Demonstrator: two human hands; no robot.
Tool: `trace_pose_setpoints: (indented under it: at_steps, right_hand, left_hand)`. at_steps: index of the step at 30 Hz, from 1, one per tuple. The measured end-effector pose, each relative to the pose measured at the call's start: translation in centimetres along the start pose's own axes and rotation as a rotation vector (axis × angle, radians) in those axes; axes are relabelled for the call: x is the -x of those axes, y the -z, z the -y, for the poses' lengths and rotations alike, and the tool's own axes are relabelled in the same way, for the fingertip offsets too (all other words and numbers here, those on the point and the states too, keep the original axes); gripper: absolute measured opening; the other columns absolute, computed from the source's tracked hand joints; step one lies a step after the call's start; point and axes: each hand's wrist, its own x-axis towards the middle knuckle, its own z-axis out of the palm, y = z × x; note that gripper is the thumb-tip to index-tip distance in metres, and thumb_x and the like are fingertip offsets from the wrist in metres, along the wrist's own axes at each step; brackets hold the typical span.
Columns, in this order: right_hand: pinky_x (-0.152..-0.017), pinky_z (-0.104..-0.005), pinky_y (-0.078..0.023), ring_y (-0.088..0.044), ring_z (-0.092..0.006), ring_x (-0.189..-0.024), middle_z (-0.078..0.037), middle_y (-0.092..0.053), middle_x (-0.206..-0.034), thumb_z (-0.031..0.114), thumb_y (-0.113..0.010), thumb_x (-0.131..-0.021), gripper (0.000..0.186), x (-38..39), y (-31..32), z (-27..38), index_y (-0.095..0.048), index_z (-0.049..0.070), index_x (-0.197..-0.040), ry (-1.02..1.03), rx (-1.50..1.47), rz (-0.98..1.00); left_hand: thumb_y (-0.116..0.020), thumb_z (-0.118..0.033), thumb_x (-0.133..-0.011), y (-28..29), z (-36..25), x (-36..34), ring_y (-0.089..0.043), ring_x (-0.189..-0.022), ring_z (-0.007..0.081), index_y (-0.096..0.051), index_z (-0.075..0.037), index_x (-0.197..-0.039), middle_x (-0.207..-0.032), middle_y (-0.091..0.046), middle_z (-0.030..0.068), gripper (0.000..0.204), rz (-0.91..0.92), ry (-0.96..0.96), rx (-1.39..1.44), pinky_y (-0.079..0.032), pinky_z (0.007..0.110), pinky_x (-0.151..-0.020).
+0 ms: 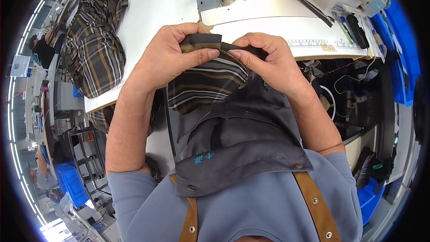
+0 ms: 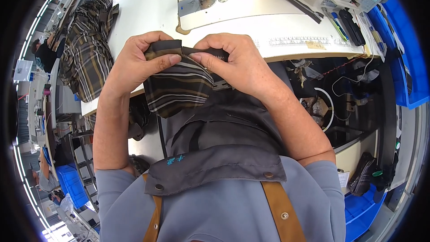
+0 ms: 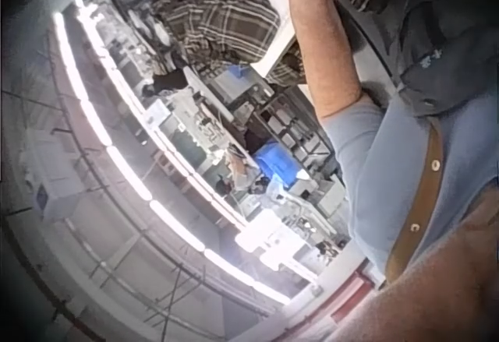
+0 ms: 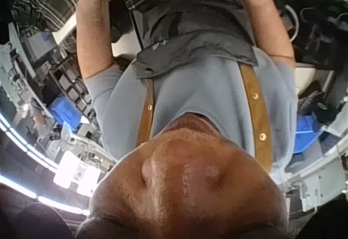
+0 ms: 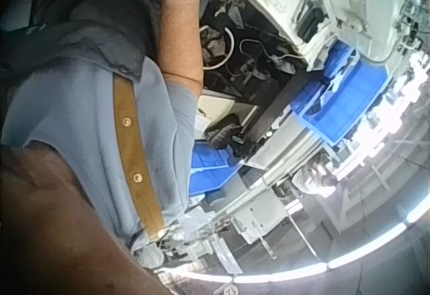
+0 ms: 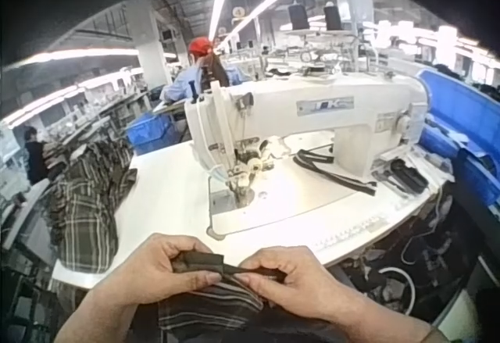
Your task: Sewing a zipper and a fabric lining into a leather pouch using an industrial sewing machine.
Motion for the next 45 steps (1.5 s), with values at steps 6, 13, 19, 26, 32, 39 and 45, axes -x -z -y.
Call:
trace_pose_setpoints:
  at_steps: [6,13,19,26,32,39,45]
  right_hand:
    - [-0.061,-0.0251,-0.048,-0.061,-0.0076,-0.068,-0.003,-0.068,-0.076,0.016,-0.071,-0.092,0.016,-0.14,0.05,0.34,-0.074,0.001,-0.096,-0.029,-0.044,0.027]
    - [-0.063,-0.0265,-0.048,-0.061,-0.0098,-0.069,-0.006,-0.069,-0.078,0.015,-0.072,-0.090,0.016,-0.44,-0.23,0.01,-0.074,0.000,-0.097,0.043,0.045,0.012]
    - [-0.063,-0.0271,-0.048,-0.062,-0.0113,-0.071,-0.006,-0.069,-0.079,0.015,-0.072,-0.089,0.017,-0.50,-0.20,-0.15,-0.074,0.001,-0.098,0.064,0.059,0.012]
    - [-0.064,-0.0273,-0.048,-0.062,-0.0121,-0.072,-0.006,-0.069,-0.081,0.015,-0.073,-0.089,0.016,-0.67,-0.12,-0.17,-0.074,0.001,-0.099,0.075,0.085,0.025]
    - [-0.067,-0.0284,-0.050,-0.063,-0.0134,-0.073,-0.008,-0.070,-0.082,0.011,-0.073,-0.089,0.014,-0.77,-0.17,-0.20,-0.073,0.001,-0.099,0.119,0.112,0.015]
    - [-0.066,-0.0287,-0.050,-0.064,-0.0156,-0.073,-0.008,-0.069,-0.083,0.010,-0.073,-0.088,0.014,-0.77,-0.22,0.02,-0.074,0.002,-0.099,0.147,0.119,0.012]
    - [-0.071,-0.0273,-0.048,-0.059,-0.0138,-0.075,-0.007,-0.064,-0.081,0.003,-0.069,-0.088,0.010,-0.80,-0.31,0.17,-0.071,-0.003,-0.096,0.160,0.155,0.037]
  left_hand:
    - [-0.079,-0.006,-0.086,0.43,0.17,0.41,-0.064,-0.080,0.0047,-0.069,0.001,-0.101,-0.088,-0.071,0.0007,0.020,-0.020,-0.010,0.023,-0.053,0.020,-0.075]
    - [-0.078,-0.005,-0.086,0.27,0.49,0.27,-0.064,-0.080,0.0045,-0.069,0.002,-0.102,-0.089,-0.071,0.0014,0.020,0.005,-0.014,0.061,-0.053,0.020,-0.075]
    - [-0.078,-0.004,-0.086,0.28,0.62,0.19,-0.064,-0.080,0.0046,-0.069,0.002,-0.102,-0.089,-0.071,0.0018,0.019,-0.015,0.010,0.051,-0.053,0.020,-0.073]
    - [-0.078,-0.005,-0.087,0.25,0.76,0.25,-0.063,-0.078,0.0045,-0.070,0.002,-0.102,-0.087,-0.071,0.0011,0.018,-0.025,-0.011,0.092,-0.053,0.020,-0.073]
    - [-0.080,-0.011,-0.085,0.28,0.64,0.15,-0.065,-0.080,0.0055,-0.071,0.002,-0.104,-0.089,-0.072,0.0028,0.025,-0.023,0.011,0.090,-0.052,0.021,-0.073]
    - [-0.079,-0.007,-0.087,0.35,0.70,0.28,-0.063,-0.078,0.0045,-0.071,0.002,-0.101,-0.086,-0.071,0.0009,0.019,-0.040,0.004,0.094,-0.052,0.020,-0.072]
    - [-0.080,-0.011,-0.086,0.36,0.86,0.30,-0.065,-0.080,0.0052,-0.071,0.002,-0.103,-0.088,-0.073,0.0022,0.023,-0.033,0.004,0.104,-0.052,0.020,-0.073]
